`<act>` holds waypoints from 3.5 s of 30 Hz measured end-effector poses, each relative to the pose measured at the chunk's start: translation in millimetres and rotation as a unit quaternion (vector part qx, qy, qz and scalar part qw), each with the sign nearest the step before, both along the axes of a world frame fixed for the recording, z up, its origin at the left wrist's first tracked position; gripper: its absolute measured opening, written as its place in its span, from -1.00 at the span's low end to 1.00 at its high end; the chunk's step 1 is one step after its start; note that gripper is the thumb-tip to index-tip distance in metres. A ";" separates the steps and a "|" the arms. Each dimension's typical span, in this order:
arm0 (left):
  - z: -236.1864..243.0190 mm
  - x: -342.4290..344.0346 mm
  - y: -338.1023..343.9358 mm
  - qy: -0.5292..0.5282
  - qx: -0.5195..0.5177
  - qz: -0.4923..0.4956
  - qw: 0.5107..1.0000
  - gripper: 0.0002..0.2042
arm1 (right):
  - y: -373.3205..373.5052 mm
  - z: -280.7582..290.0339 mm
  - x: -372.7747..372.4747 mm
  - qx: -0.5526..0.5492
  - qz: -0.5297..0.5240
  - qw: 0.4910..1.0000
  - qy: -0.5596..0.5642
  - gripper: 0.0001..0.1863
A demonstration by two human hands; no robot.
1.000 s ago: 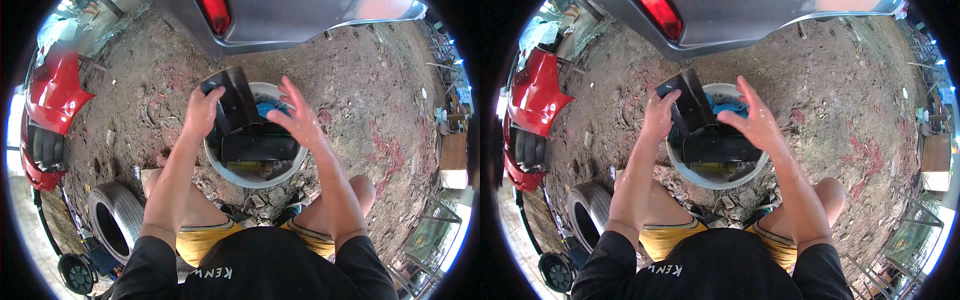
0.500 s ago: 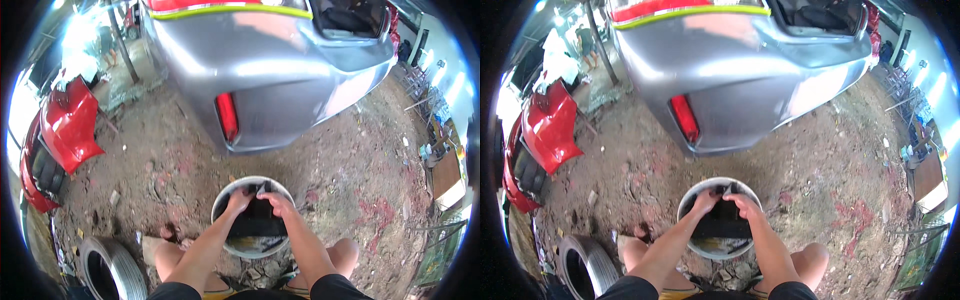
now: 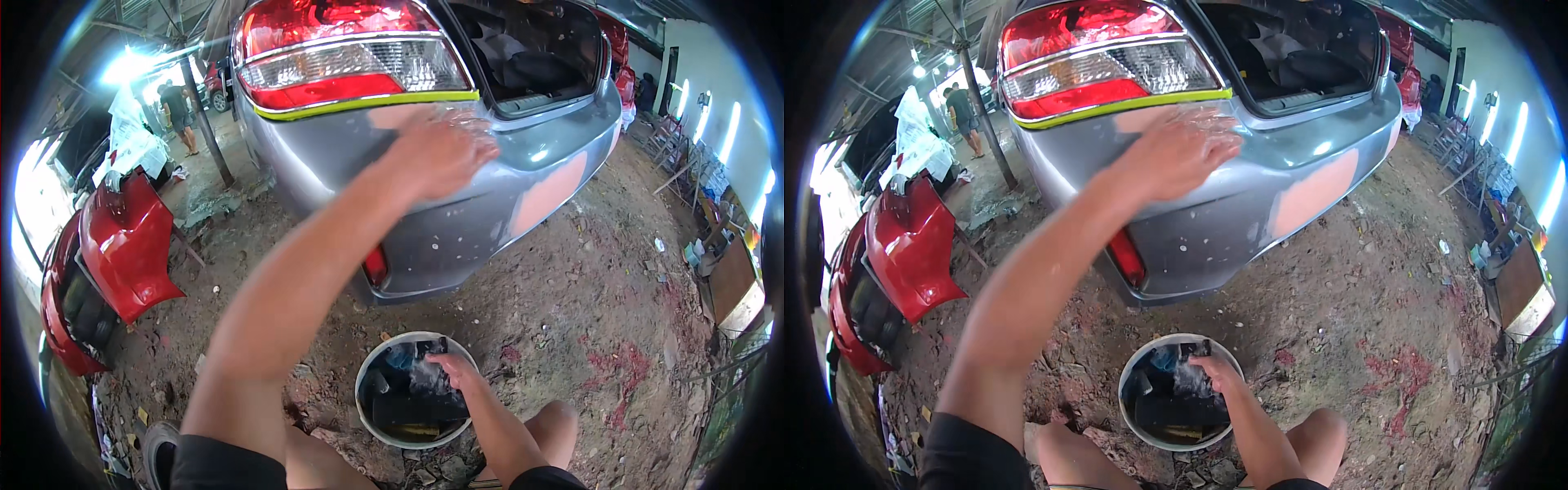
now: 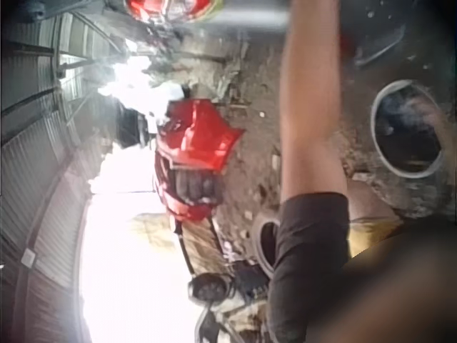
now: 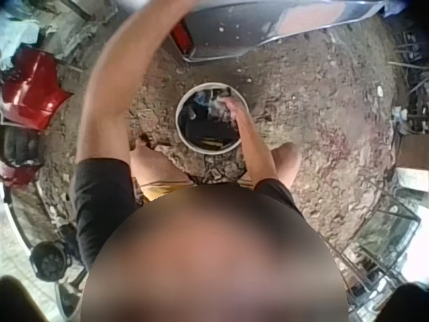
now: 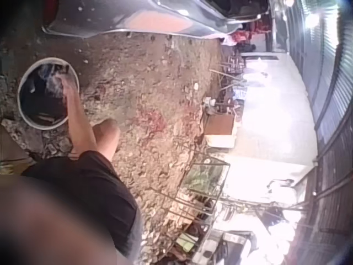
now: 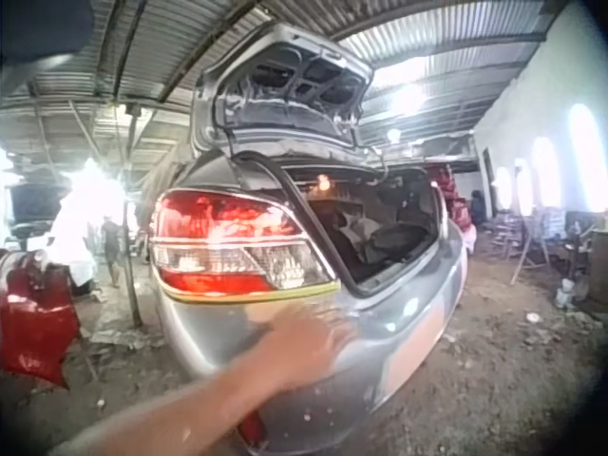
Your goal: Wet sanding a car bumper to prepare the surface for repair or painting.
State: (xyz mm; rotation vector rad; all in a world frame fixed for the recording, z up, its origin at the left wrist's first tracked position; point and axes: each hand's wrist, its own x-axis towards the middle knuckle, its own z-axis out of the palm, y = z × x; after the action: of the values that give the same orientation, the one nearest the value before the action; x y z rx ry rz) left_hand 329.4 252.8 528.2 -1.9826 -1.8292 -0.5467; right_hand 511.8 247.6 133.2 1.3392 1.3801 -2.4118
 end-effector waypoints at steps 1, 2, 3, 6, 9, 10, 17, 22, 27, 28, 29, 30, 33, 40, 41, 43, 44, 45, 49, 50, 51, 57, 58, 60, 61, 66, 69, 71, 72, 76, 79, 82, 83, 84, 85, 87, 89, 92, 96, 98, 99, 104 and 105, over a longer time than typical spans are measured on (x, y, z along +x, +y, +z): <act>3.6 -15.4 13.3 0.095 0.013 -0.021 0.995 -0.60 | 21.1 -27.3 8.3 0.073 -0.025 0.997 0.029 -0.61; 1.0 -37.1 9.6 0.192 0.014 -0.022 0.981 -0.54 | 21.1 3.8 6.8 0.202 0.018 0.979 -0.004 -0.63; 1.4 -48.5 -4.9 0.194 0.013 -0.018 0.981 -0.54 | 19.2 67.3 7.8 0.328 0.061 0.942 -0.034 -0.65; -6.5 -59.4 -51.7 0.236 0.056 0.016 0.970 -0.42 | 30.7 212.2 20.9 0.536 0.007 0.837 0.110 -0.64; -18.0 -50.3 -82.2 0.171 0.101 0.115 0.973 -0.41 | 58.0 318.7 -7.0 0.721 -0.118 0.642 0.231 -0.64; -30.2 -41.7 -88.1 0.171 0.101 0.114 0.973 -0.41 | 66.3 345.5 -25.5 0.783 -0.132 0.542 0.276 -0.57; -261.8 22.6 -159.5 -0.204 0.099 0.021 0.974 -0.49 | 89.1 355.1 -103.6 0.875 -0.065 0.423 0.227 -0.36; -375.8 5.0 -165.3 -0.310 -0.216 0.204 0.903 -0.31 | 87.6 365.4 -108.4 0.866 -0.038 0.442 0.231 -0.34; -367.3 7.4 -165.7 -0.320 -0.307 0.235 0.865 -0.38 | 42.5 372.8 -128.9 0.909 0.005 0.347 0.230 -0.37; -372.2 8.7 -171.2 -0.322 -0.311 0.236 0.863 -0.38 | 48.9 370.8 -127.3 0.908 -0.002 0.361 0.214 -0.38; -376.5 8.0 -168.1 -0.307 -0.309 0.245 0.866 -0.40 | 75.1 367.7 -118.3 0.884 -0.029 0.409 0.225 -0.39; -381.8 14.1 -154.3 -0.295 -0.307 0.239 0.873 -0.43 | 104.3 362.4 -104.2 0.863 -0.054 0.450 0.223 -0.39; -386.8 4.9 -159.8 -0.281 -0.309 0.251 0.873 -0.44 | 63.8 366.8 -129.6 0.878 -0.057 0.417 0.227 -0.45; -376.0 14.9 -146.9 -0.298 -0.323 0.290 0.850 -0.48 | 89.1 372.5 -126.4 0.861 -0.070 0.459 0.208 -0.51; -375.8 11.4 -148.3 -0.298 -0.349 0.308 0.833 -0.48 | 61.5 376.7 -138.9 0.877 -0.045 0.427 0.217 -0.55; -371.3 13.8 -152.9 -0.291 -0.343 0.325 0.832 -0.50 | 61.3 380.7 -141.4 0.895 -0.010 0.370 0.250 -0.60; -371.9 12.6 -156.3 -0.290 -0.344 0.326 0.831 -0.50 | 74.4 381.4 -133.3 0.894 -0.011 0.371 0.249 -0.60; -373.2 15.4 -153.3 -0.284 -0.346 0.320 0.835 -0.49 | 89.3 385.3 -117.4 0.861 -0.022 0.455 0.224 -0.58; -370.2 12.8 -153.1 -0.288 -0.337 0.330 0.833 -0.50 | 51.5 369.3 -146.7 0.890 -0.012 0.374 0.261 -0.44; -367.6 13.3 -154.7 -0.286 -0.338 0.328 0.835 -0.50 | 36.9 371.8 -152.6 0.896 0.001 0.353 0.268 -0.42; -365.0 15.2 -157.7 -0.287 -0.335 0.323 0.837 -0.51 | 41.3 372.5 -151.7 0.885 0.012 0.369 0.283 -0.41; -375.0 17.5 -149.3 -0.289 -0.333 0.327 0.836 -0.53 | 70.2 359.8 -129.0 0.870 -0.068 0.438 0.217 -0.42; -371.9 12.6 -156.2 -0.287 -0.328 0.341 0.833 -0.53 | 53.7 360.3 -138.9 0.890 -0.049 0.377 0.252 -0.43; -367.1 15.4 -160.2 -0.283 -0.325 0.339 0.836 -0.54 | 60.4 368.4 -128.1 0.894 -0.052 0.363 0.257 -0.45; -367.0 18.2 -159.9 -0.291 -0.304 0.330 0.845 -0.54 | 85.7 369.1 -118.1 0.888 -0.080 0.392 0.227 -0.49; -380.3 11.6 -155.2 -0.304 -0.284 0.329 0.848 -0.51 | 87.0 371.8 -124.4 0.893 -0.056 0.385 0.225 -0.51; -377.6 14.0 -154.6 -0.303 -0.283 0.321 0.852 -0.51 | 135.1 379.4 -94.8 0.873 -0.050 0.434 0.214 -0.51; -379.2 14.1 -150.0 -0.296 -0.296 0.326 0.848 -0.52 | 150.8 373.6 -95.5 0.870 -0.089 0.446 0.190 -0.58; -382.1 11.9 -152.7 -0.296 -0.297 0.328 0.846 -0.52 | 139.0 373.0 -102.7 0.869 -0.088 0.447 0.191 -0.58; -388.2 10.8 -158.7 -0.285 -0.287 0.314 0.859 -0.51 | 137.1 374.6 -104.0 0.862 -0.050 0.460 0.207 -0.51; -393.2 7.8 -152.9 -0.280 -0.280 0.319 0.861 -0.52 | 128.9 366.7 -101.7 0.845 -0.070 0.496 0.185 -0.51; -384.2 13.5 -158.1 -0.282 -0.286 0.322 0.857 -0.53 | 97.3 358.2 -107.9 0.881 -0.071 0.416 0.216 -0.55; -377.6 16.4 -155.9 -0.283 -0.283 0.310 0.862 -0.54 | 115.8 359.9 -96.7 0.871 -0.064 0.449 0.191 -0.55; -378.7 15.3 -154.3 -0.282 -0.283 0.308 0.864 -0.54 | 126.2 364.1 -89.6 0.858 -0.056 0.482 0.170 -0.54; -381.8 14.2 -152.3 -0.282 -0.287 0.310 0.862 -0.54 | 133.3 364.6 -85.0 0.803 -0.066 0.577 0.134 -0.55; -382.9 16.9 -154.2 -0.285 -0.297 0.313 0.856 -0.55 | 96.9 364.6 -96.6 0.827 -0.058 0.538 0.155 -0.57; -370.3 17.0 -156.7 -0.286 -0.290 0.330 0.852 -0.55 | 75.9 360.7 -109.8 0.870 -0.066 0.445 0.203 -0.62; -378.2 18.9 -156.8 -0.281 -0.275 0.313 0.864 -0.57 | 103.1 376.4 -76.0 0.764 -0.046 0.640 0.072 -0.63; -369.8 15.4 -154.9 -0.303 -0.292 0.317 0.850 -0.58 | 72.2 362.0 -99.9 0.827 -0.028 0.533 0.175 -0.57; -366.6 13.8 -158.1 -0.305 -0.285 0.316 0.852 -0.59 | 38.8 356.2 -124.1 0.876 -0.015 0.457 0.151 -0.45; -368.0 16.0 -161.3 -0.305 -0.286 0.318 0.851 -0.59 | 47.2 351.7 -117.6 0.879 0.008 0.453 0.151 -0.42; -382.6 21.0 -151.6 -0.294 -0.271 0.301 0.866 -0.60 | 107.3 330.7 -63.1 0.838 0.010 0.540 0.080 -0.37; -389.9 15.8 -155.3 -0.294 -0.273 0.305 0.864 -0.60 | 87.5 331.1 -84.6 0.862 0.004 0.498 0.094 -0.37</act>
State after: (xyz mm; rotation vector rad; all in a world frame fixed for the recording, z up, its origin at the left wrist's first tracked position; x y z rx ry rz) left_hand 345.2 97.5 138.3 -1.4258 -3.1128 -0.4878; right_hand 427.3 335.1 464.3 0.7156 3.8928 -0.1907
